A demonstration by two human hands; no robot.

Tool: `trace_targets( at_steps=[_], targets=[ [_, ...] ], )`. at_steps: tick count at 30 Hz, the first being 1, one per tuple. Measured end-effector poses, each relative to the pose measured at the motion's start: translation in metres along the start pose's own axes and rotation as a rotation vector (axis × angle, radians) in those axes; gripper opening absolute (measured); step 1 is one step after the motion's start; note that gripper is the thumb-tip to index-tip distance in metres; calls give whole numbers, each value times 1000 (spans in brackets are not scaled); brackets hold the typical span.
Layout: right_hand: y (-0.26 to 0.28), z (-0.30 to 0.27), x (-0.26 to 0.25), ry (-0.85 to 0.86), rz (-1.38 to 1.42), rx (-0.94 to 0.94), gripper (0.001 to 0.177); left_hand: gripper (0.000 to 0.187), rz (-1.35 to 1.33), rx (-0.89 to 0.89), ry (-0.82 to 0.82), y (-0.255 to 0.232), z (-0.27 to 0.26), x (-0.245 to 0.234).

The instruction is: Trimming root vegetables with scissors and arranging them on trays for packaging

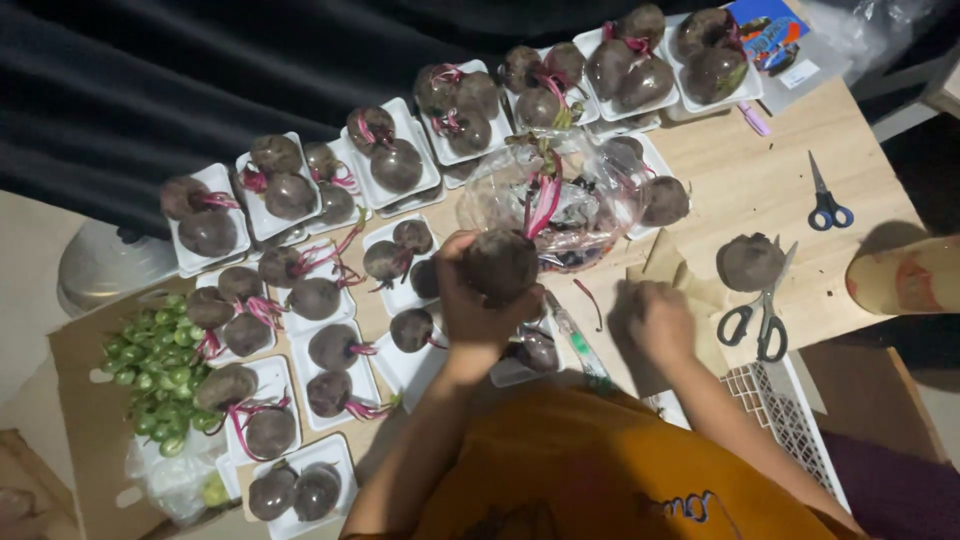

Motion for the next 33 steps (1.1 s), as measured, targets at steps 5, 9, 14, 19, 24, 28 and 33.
trace_targets(
  at_steps=[5,9,14,19,24,28,33],
  targets=[
    [-23,-6,-28,3,-170,74,56,97,26,-75,6,6,0,-1],
    [-13,-14,-50,82,-284,36,51,90,-174,-281,-24,-1,2,14],
    [-36,-20,-92,72,480,111,25,89,-265,-547,-1,-28,13,15],
    [-97,-21,-140,-178,999,-248,16,110,-175,-827,118,-84,22,32],
    [-25,-71,-220,-310,1621,-589,13,86,-323,-427,321,-86,21,66],
    [8,-43,-195,-392,1535,-570,26,86,-394,-294,337,-109,24,96],
    [138,-69,-218,-370,1471,-938,24,86,-93,115,147,-123,14,108]
  ],
)
Point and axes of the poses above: each hand's wrist, its own z-axis towards the middle knuckle, its own x-axis out of the palm, y = z × x, the point moved 2 cm from there along z, towards the middle knuckle, and after that the axes turned 4 degrees about z, right-handed, at the moved point
